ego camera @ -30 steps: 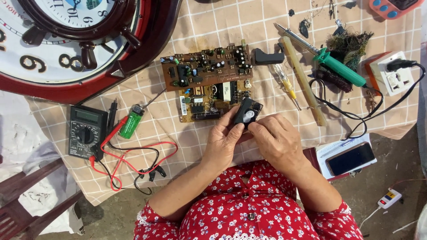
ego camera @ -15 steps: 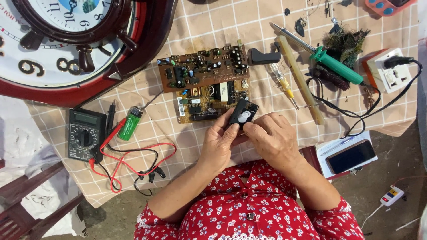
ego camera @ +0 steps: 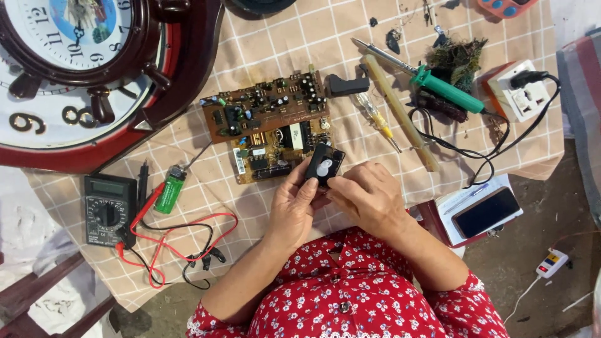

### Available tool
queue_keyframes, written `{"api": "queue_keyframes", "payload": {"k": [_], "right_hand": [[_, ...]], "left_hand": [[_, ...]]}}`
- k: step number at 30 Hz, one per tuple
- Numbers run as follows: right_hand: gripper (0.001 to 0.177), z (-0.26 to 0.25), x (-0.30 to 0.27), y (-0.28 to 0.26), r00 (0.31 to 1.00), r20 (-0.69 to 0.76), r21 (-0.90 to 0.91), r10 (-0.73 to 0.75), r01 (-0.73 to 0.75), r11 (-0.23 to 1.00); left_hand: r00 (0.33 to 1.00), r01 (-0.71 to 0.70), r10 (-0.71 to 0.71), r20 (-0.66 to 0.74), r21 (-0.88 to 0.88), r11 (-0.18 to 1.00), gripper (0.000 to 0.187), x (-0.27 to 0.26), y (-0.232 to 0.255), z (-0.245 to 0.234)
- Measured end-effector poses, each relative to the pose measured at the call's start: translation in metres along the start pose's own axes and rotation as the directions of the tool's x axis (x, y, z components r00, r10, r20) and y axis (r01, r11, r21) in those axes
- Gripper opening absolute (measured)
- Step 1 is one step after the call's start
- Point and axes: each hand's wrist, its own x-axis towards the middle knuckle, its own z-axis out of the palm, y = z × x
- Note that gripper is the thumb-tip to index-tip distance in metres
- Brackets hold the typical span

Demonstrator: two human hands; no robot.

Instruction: The person works on a disassembled electronic device, likely a clock, at a table. They handle a small black component, manipulating it with their fingers and a tool, while a circuit board and a large clock face are visible nearby.

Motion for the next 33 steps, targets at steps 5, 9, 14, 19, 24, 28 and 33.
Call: {"api": "queue_keyframes", "payload": {"k": [5,9,14,19,24,28,33], "right_hand": [[0.008,-0.001,-0.018,0.017,0.991,-0.082,0.096,0.108,-0.100,0.990],[0.010,-0.015,0.005,0.010,0.985,-0.066,0.129,0.160,-0.151,0.980],[0.017,-0.002,-0.019,0.028,0.974,-0.053,0.230,0.220,-0.202,0.952],[0.023,-0.010,0.007,0.014,0.989,-0.061,0.227,0.133,-0.116,0.967],[0.023,-0.011,0.009,0.011,0.986,-0.021,0.255,0.166,-0.155,0.954],[0.020,-0.013,0.004,0.015,0.981,0.013,0.247,0.195,-0.192,0.950],[0.022,-0.014,0.002,0.019,0.981,0.031,0.250,0.191,-0.193,0.949]], "left_hand": [[0.999,-0.008,0.010,0.038,-0.050,0.999,0.039,-0.003,0.005,0.008],[0.998,-0.004,0.009,0.063,-0.074,0.997,0.039,-0.001,-0.004,0.002],[0.996,-0.015,0.013,0.091,0.014,1.000,0.039,-0.005,0.005,0.013],[0.991,-0.029,0.017,0.136,0.092,0.995,0.040,-0.004,0.006,0.014],[0.985,-0.039,0.017,0.170,0.125,0.991,0.044,0.002,0.000,0.008],[0.989,-0.034,0.012,0.147,0.148,0.988,0.045,0.003,-0.004,0.008],[0.991,0.002,-0.021,0.133,0.142,0.990,0.042,0.004,-0.005,0.008]]}}
